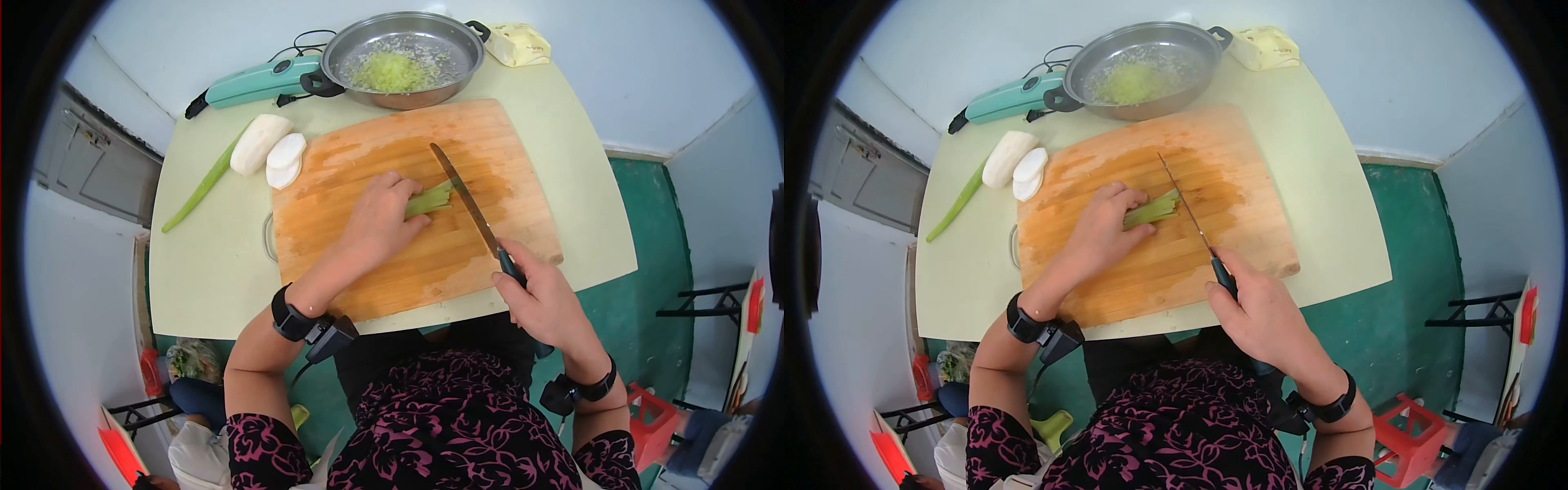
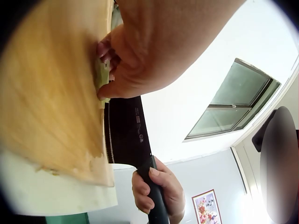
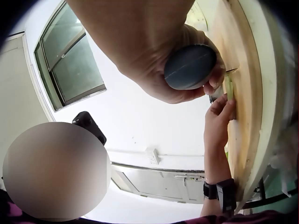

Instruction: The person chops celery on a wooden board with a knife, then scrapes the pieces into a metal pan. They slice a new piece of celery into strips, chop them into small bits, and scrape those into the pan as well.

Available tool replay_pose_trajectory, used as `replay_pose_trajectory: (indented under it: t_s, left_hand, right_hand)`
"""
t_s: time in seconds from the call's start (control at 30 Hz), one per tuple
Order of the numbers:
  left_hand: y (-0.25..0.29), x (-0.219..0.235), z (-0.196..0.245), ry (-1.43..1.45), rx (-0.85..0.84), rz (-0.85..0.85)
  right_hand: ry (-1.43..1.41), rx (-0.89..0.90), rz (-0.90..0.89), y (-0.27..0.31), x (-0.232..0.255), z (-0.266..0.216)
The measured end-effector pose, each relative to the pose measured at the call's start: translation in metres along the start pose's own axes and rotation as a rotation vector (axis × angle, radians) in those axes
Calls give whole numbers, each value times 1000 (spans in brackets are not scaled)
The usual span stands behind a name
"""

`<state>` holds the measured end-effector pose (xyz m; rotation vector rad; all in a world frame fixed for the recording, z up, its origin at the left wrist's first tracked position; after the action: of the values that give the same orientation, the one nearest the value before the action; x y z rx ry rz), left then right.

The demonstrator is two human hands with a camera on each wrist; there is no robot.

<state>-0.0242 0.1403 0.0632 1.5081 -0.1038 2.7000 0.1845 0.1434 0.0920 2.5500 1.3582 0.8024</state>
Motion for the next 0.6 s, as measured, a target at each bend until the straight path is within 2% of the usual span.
replay_pose_trajectory:
  t_s: [0.43, 0.6]
  left_hand:
    - [-1, -3, 0, 45, 24, 10]
    - [0, -4, 1, 30, -42, 37]
  right_hand:
    - [24, 29, -31, 4, -2, -4]
    - [-18, 15, -45, 3, 0, 2]
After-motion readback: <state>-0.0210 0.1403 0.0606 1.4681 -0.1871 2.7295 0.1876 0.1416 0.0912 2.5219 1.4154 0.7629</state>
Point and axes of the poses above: each hand's wrist, its own y-axis away from the middle knuckle, its own x-axis out of the back of the hand, z = x × y, the point moved 6 cm from there along -y, towards the middle knuckle, and after that the axes turned 13 degrees about -z, right-handed, at the moved point
